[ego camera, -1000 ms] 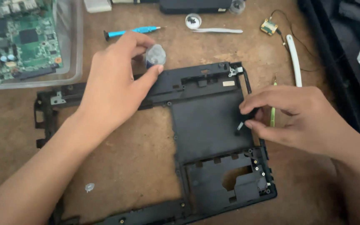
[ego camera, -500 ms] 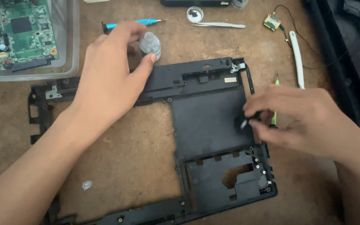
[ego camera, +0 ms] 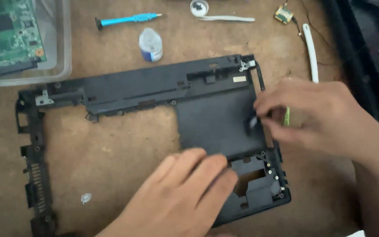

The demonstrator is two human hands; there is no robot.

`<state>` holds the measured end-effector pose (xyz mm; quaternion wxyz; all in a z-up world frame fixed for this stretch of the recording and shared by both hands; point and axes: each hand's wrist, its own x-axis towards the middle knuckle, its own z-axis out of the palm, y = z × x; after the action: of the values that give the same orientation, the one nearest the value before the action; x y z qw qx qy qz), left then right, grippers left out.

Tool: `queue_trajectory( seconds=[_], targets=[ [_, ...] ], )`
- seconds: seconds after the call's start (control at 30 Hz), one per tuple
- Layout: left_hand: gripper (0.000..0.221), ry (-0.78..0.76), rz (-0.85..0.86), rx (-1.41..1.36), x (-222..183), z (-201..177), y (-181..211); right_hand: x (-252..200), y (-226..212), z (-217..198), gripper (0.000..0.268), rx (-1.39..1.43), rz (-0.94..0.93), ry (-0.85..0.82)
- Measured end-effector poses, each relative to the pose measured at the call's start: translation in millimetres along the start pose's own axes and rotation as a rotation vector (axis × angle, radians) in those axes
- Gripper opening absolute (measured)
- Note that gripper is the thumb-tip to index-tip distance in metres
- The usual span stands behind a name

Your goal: Cleaning laptop components with a toothbrush and disassembling parts using a screwdriver as part of a chassis repair.

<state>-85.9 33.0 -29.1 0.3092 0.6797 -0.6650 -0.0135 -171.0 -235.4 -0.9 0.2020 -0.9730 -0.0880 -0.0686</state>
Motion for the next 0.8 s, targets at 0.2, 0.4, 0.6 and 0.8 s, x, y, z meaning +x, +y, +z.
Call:
queue_trajectory(
  seconds=[0.2, 0.4, 0.6, 0.8],
  targets=[
    [0.083, -0.081, -0.013, -0.07, -11, 15, -5, 3, -4, -5, 0.015, 0.004, -0.066, -0.035],
    [0.081, -0.053, 0.013, -0.06, -13, 17, -6, 5, -8, -7, 0.012, 0.011, -0.083, -0.007],
    [0.084, -0.073, 0.03, -0.069, -6, 9, -12, 0, -2, -11, 0.009, 0.042, -0.087, -0.041],
    [0.082, -0.125, -0.042, -0.059, 19, -2, -22, -9, 2, -23, 0.026, 0.143, 0.089, 0.138]
  ],
)
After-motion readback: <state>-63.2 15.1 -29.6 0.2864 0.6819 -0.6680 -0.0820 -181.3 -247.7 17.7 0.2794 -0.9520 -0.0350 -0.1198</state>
